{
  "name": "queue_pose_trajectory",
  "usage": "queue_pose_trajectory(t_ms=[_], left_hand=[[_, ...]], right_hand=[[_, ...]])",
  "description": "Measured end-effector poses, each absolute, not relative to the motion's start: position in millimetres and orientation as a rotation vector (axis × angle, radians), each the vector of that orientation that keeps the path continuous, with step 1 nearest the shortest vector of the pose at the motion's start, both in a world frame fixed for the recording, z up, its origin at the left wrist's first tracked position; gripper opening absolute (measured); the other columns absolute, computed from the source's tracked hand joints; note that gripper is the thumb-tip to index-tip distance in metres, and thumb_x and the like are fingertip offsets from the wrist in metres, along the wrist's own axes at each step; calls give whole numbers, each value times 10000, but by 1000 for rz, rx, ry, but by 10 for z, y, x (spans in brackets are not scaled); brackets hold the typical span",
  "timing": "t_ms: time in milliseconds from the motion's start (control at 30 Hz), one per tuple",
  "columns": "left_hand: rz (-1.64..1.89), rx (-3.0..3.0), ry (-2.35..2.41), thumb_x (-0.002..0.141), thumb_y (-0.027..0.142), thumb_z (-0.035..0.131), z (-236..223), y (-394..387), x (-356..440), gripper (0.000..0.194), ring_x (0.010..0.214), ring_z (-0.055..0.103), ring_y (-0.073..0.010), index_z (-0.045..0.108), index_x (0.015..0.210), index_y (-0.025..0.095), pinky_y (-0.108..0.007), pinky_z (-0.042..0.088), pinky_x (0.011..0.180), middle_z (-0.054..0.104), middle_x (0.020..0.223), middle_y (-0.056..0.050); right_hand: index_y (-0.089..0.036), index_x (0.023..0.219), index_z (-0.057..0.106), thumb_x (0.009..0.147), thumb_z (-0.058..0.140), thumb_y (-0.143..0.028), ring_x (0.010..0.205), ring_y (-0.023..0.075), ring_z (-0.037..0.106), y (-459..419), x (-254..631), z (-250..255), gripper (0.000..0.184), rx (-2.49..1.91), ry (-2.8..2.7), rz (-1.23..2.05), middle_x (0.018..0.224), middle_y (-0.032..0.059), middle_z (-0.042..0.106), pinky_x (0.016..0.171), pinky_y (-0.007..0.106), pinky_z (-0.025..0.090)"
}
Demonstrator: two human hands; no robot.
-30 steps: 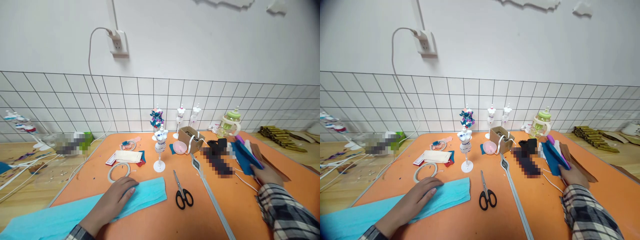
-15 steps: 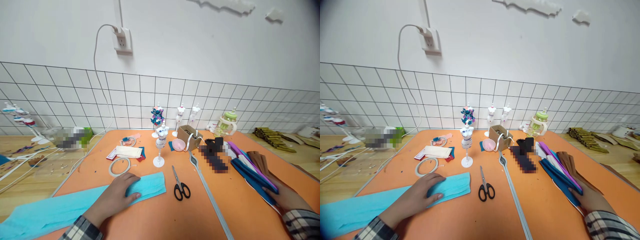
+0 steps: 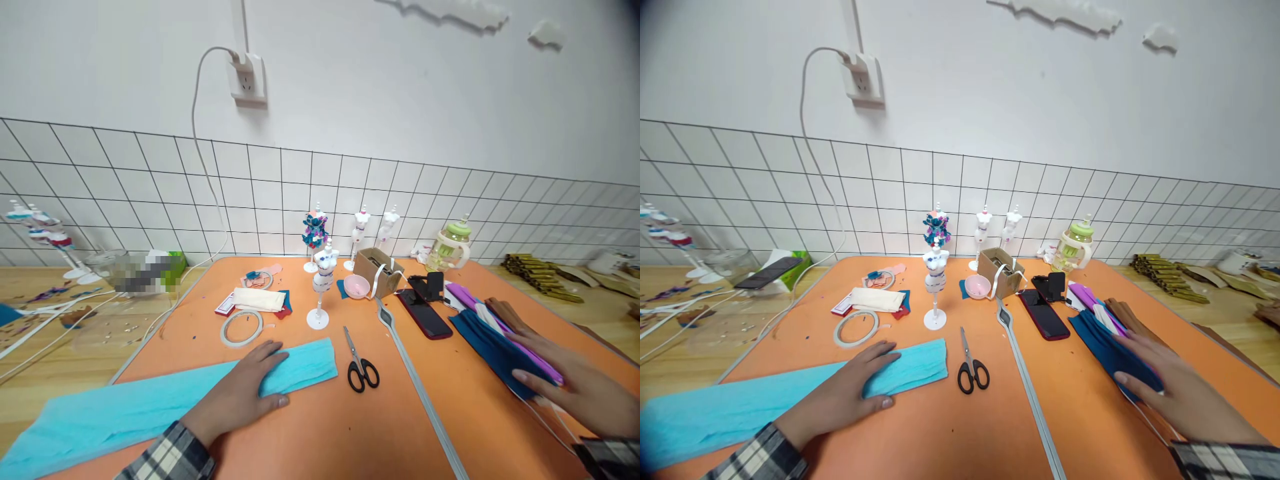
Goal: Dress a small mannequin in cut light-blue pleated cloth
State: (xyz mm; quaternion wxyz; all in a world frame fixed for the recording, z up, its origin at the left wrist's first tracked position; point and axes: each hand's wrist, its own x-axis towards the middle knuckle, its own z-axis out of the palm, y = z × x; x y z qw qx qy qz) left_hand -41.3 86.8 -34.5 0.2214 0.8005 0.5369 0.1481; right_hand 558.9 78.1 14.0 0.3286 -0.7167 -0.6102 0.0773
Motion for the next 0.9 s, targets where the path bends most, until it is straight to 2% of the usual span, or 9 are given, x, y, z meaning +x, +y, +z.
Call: queue_pose_trajectory(t_ms=[100,167,300,400,533,633,767,833,900], left_hand=[[455,2239,1470,814,559,717,-377,830,-325,706,1442,415,-377,555,1445,285,-523,371,1163,448,1582,-130],[556,2256,1534,898,547,617,-353,821,-277,619,1413,462,-357,546,1449,274,-515,379,1161,514,1538,-120],[620,2235,1810,997,418,410,-124,905,-274,505,1292,577,-362,553,1425,192,-555,468,1060,634,1398,-155],[414,2273,1853,906,419,554,74,1035,-342,507,1175,634,-412,617,1346,176,-588,517,951,683,1291,-179],[709,2300,1656,898,491,607,67,1137,-387,765,1390,476,-376,329,1558,224,-546,425,1103,492,1539,-162],[706,2269,1466,925,466,598,-87,1134,-398,684,1426,443,-352,366,1545,296,-501,421,1125,468,1569,-124],[573,2241,1445,767,476,777,-171,1117,-410,887,1431,412,-413,389,1546,302,-560,387,1129,462,1565,-157],[537,2232,1473,656,484,853,-120,1112,-412,995,1421,404,-448,418,1532,303,-596,362,1125,472,1556,-163],[476,2206,1493,612,493,866,-35,1106,-413,931,1359,467,-459,528,1459,299,-584,384,1094,571,1469,-155]], right_hand=[[-365,1162,766,636,788,-592,1294,347,565,630,5099,73,574,-1794,-1744,770,1363,139,640,1011,463,452],[-329,1132,782,666,750,-616,1203,359,624,552,4678,23,548,-1707,-1743,852,1262,140,702,1000,478,481],[-273,974,787,874,608,-471,731,235,654,591,3692,11,285,-1500,-2109,805,857,78,742,719,374,521],[-239,1040,744,930,550,-296,882,215,636,810,2934,5,230,-1235,-2294,659,918,60,721,839,355,491],[-236,1406,532,868,668,-401,1233,263,529,1193,2185,-138,578,-1289,-2394,595,1334,96,621,1043,430,411],[-165,1226,643,738,779,-495,1205,353,522,1369,1974,-266,604,-1433,-2361,559,1279,158,620,1007,537,398],[-204,907,692,671,845,-459,1091,292,584,1355,2003,-313,380,-1367,-2446,611,1148,69,678,927,429,431],[-232,964,672,699,838,-429,953,236,621,1293,2038,-275,370,-1324,-2482,656,986,20,711,848,357,440],[-255,1087,629,719,834,-408,896,215,628,1240,2058,-213,448,-1287,-2481,664,945,-4,720,847,346,426]])
